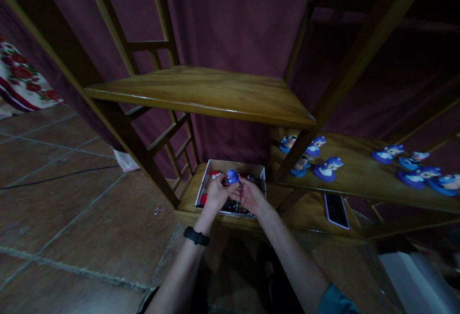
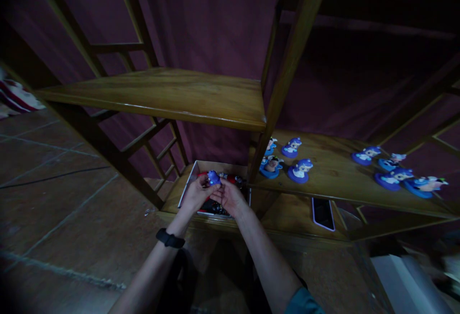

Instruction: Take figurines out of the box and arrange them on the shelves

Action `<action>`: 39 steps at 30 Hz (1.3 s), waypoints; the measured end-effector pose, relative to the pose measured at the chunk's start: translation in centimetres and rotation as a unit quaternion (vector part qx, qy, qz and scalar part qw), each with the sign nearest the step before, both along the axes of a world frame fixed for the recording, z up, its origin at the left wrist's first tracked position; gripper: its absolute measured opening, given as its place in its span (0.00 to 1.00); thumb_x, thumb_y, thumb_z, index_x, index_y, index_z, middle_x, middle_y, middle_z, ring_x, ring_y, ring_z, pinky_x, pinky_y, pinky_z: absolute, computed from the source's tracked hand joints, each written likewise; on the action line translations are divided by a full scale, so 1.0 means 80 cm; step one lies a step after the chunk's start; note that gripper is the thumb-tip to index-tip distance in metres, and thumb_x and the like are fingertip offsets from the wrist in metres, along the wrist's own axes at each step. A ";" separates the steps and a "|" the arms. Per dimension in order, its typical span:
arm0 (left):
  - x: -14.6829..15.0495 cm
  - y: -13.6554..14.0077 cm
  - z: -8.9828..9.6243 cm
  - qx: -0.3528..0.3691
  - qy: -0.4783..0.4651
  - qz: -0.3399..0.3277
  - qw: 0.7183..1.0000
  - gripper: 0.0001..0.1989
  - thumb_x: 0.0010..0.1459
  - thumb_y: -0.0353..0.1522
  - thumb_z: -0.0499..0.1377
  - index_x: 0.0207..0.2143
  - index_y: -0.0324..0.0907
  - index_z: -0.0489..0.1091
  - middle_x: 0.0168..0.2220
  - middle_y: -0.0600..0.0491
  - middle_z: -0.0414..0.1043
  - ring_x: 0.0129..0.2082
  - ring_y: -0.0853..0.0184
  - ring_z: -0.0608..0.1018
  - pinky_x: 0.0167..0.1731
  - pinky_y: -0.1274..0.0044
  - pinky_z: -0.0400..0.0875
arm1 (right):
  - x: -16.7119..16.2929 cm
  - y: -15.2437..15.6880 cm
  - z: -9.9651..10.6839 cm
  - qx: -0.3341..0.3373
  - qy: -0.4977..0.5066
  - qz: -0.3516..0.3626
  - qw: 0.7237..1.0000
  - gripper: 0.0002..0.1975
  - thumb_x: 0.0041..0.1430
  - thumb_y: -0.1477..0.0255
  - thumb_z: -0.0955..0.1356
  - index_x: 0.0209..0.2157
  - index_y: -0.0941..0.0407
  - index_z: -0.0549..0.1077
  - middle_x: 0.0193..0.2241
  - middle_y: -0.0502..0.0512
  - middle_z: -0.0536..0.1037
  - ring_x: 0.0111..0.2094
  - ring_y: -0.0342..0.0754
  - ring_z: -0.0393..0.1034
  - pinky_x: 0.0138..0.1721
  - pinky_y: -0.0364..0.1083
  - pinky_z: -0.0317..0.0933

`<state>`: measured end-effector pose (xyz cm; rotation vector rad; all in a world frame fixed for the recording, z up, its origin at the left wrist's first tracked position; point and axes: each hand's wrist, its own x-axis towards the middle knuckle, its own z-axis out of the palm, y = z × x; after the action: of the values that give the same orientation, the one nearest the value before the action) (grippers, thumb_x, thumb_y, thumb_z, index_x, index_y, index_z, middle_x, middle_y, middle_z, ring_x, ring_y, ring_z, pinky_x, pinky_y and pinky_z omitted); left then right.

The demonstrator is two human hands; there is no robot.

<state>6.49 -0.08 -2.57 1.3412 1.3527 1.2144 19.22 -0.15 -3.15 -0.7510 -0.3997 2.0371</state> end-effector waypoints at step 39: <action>0.008 -0.003 -0.010 0.051 0.042 0.031 0.997 0.21 0.37 0.34 0.66 0.36 0.41 0.64 0.35 0.52 0.70 0.38 0.65 0.72 0.40 0.73 0.63 | 0.003 0.005 -0.003 -0.019 -0.054 -0.042 0.997 0.06 0.54 0.79 0.62 0.32 0.60 0.70 0.20 0.50 0.75 0.20 0.40 0.68 0.21 0.38 0.64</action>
<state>7.13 -0.33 -3.38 1.4462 1.4154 1.2966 19.48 0.24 -3.40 -0.8897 -0.3860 1.9358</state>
